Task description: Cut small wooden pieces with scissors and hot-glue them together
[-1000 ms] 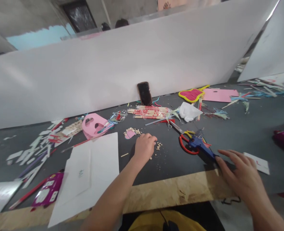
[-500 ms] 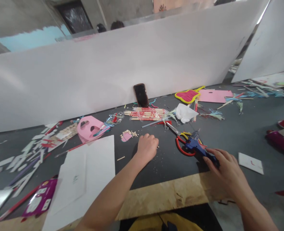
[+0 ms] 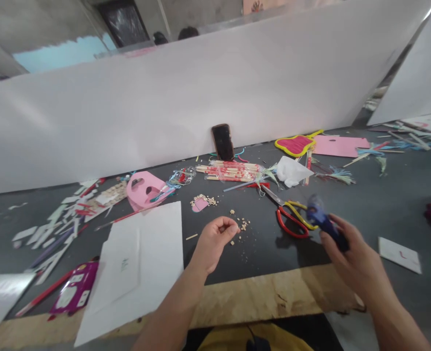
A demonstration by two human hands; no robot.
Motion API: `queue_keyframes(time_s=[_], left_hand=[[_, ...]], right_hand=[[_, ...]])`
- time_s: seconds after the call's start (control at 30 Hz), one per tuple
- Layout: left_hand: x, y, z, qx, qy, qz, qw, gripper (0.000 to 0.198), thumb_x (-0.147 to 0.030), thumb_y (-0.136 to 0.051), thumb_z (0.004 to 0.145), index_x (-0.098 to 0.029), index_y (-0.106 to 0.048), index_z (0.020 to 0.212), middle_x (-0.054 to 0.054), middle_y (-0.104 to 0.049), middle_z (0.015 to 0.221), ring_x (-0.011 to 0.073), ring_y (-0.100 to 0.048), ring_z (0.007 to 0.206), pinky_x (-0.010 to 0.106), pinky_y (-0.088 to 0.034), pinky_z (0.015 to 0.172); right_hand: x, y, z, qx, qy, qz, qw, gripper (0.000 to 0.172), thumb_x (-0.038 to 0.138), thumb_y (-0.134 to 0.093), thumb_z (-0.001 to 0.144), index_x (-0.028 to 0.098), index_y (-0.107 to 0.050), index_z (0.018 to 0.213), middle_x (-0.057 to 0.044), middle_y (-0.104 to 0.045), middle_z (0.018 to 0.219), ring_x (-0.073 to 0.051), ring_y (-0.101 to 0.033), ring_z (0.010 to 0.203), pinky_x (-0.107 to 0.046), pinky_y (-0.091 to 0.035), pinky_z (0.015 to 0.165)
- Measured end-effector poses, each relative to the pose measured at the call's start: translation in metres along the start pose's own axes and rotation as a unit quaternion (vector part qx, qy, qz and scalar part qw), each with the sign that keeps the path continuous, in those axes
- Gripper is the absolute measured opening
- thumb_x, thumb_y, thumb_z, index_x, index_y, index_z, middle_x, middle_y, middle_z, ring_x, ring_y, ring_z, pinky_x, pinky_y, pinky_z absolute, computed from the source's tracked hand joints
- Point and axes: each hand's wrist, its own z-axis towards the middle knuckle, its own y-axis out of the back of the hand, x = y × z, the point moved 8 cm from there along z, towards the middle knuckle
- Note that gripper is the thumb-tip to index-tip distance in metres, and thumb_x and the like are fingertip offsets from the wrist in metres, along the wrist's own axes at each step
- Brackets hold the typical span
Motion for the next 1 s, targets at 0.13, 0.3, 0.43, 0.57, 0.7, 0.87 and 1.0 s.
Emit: queue_keyframes(time_s=[0.13, 0.3, 0.43, 0.57, 0.7, 0.87, 1.0], left_hand=[[0.011, 0.000, -0.009, 0.018, 0.047, -0.196, 0.979, 0.021, -0.027, -0.073, 0.068, -0.015, -0.061, 0.081, -0.001, -0.062, 0.068, 0.0062, -0.049, 0.057, 0.021, -0.039, 0.060], [0.016, -0.003, -0.018, 0.017, 0.069, -0.272, 0.960, 0.022, -0.026, -0.078, 0.063, -0.014, -0.065, 0.076, -0.001, -0.062, 0.064, 0.0060, -0.051, 0.055, 0.021, -0.039, 0.058], [0.014, -0.004, -0.025, 0.021, 0.068, -0.312, 0.947, 0.021, -0.023, -0.080, 0.060, -0.014, -0.065, 0.071, 0.001, -0.064, 0.067, 0.0067, -0.052, 0.055, 0.022, -0.040, 0.057], [0.015, -0.002, -0.030, 0.012, 0.073, -0.324, 0.943, 0.022, -0.020, -0.081, 0.057, -0.014, -0.065, 0.070, 0.001, -0.065, 0.067, 0.0066, -0.053, 0.055, 0.021, -0.041, 0.057], [0.014, 0.001, -0.032, 0.004, 0.070, -0.329, 0.942, 0.022, -0.019, -0.083, 0.056, -0.014, -0.065, 0.068, 0.000, -0.066, 0.067, 0.0061, -0.054, 0.055, 0.019, -0.041, 0.056], [0.013, 0.002, -0.034, -0.002, 0.060, -0.320, 0.946, 0.023, -0.020, -0.083, 0.055, -0.013, -0.065, 0.068, 0.000, -0.065, 0.065, 0.0060, -0.053, 0.055, 0.018, -0.040, 0.057], [0.012, 0.003, -0.034, -0.001, 0.049, -0.311, 0.949, 0.024, -0.020, -0.083, 0.055, -0.013, -0.065, 0.068, 0.000, -0.064, 0.064, 0.0063, -0.053, 0.056, 0.018, -0.039, 0.057]], right_hand=[[0.006, 0.010, -0.008, 0.007, -0.063, 0.166, 0.984, 0.045, 0.055, -0.053, 0.076, 0.019, -0.058, 0.102, -0.005, -0.062, 0.068, -0.020, -0.057, 0.057, -0.030, -0.046, 0.050], [0.051, -0.025, -0.034, 0.191, -0.033, 0.379, 0.905, 0.032, 0.048, -0.050, 0.084, 0.019, -0.059, 0.075, -0.001, -0.053, 0.059, -0.015, -0.050, 0.054, -0.026, -0.043, 0.049], [0.080, -0.049, -0.064, 0.285, -0.033, 0.472, 0.833, 0.039, 0.052, -0.049, 0.084, 0.017, -0.062, 0.096, -0.001, -0.052, 0.058, -0.013, -0.047, 0.050, -0.026, -0.043, 0.047], [0.085, -0.060, -0.082, 0.297, -0.089, 0.488, 0.816, 0.047, 0.059, -0.053, 0.079, 0.017, -0.065, 0.096, -0.001, -0.054, 0.061, -0.012, -0.045, 0.050, -0.025, -0.043, 0.047], [0.083, -0.064, -0.088, 0.286, -0.136, 0.476, 0.820, 0.049, 0.063, -0.059, 0.072, 0.017, -0.067, 0.088, -0.002, -0.057, 0.065, -0.013, -0.048, 0.054, -0.025, -0.046, 0.051], [0.080, -0.068, -0.091, 0.297, -0.156, 0.449, 0.828, 0.051, 0.066, -0.058, 0.070, 0.019, -0.068, 0.088, -0.005, -0.061, 0.070, -0.017, -0.055, 0.062, -0.028, -0.050, 0.057], [0.082, -0.065, -0.089, 0.297, -0.129, 0.427, 0.844, 0.051, 0.066, -0.056, 0.072, 0.019, -0.068, 0.086, -0.005, -0.061, 0.068, -0.017, -0.055, 0.060, -0.028, -0.050, 0.056]])
